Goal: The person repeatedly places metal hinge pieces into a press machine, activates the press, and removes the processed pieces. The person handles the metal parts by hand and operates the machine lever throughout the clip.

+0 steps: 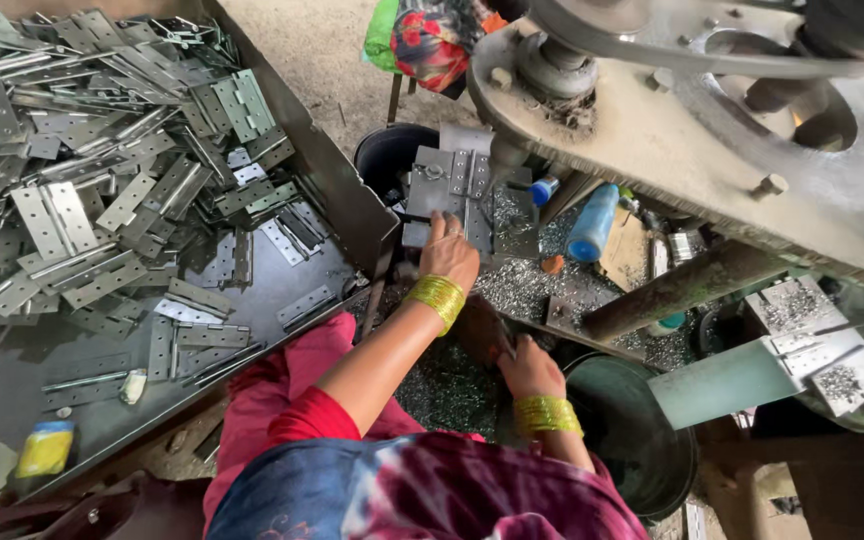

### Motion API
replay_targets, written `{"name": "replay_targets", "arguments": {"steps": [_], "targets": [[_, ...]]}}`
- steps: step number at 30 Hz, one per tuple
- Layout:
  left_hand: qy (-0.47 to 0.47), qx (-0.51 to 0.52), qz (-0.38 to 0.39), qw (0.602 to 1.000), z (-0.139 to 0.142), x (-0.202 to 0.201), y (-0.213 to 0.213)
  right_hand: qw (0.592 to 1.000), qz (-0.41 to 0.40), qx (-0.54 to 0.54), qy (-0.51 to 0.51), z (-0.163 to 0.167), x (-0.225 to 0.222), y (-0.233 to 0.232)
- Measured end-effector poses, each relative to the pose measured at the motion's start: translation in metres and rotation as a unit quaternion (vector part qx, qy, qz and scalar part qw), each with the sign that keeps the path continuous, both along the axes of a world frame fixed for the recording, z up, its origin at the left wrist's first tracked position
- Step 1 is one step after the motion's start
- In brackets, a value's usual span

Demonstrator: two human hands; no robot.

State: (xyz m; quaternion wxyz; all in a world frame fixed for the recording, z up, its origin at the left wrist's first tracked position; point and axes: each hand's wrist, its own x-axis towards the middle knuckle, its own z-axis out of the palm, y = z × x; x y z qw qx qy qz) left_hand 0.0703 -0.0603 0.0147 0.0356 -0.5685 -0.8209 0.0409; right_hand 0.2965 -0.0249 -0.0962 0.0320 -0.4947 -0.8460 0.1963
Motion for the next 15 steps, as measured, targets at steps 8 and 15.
{"name": "replay_targets", "arguments": {"steps": [8, 15], "targets": [[0.012, 0.144, 0.022, 0.989, 0.003, 0.000, 0.001, 0.994, -0.072, -0.063, 0.051, -0.041, 0.008, -0.034], [-0.039, 0.078, 0.048, 0.995, -0.005, -0.012, 0.030, 0.999, -0.016, -0.026, 0.032, -0.033, 0.008, -0.004]]}}
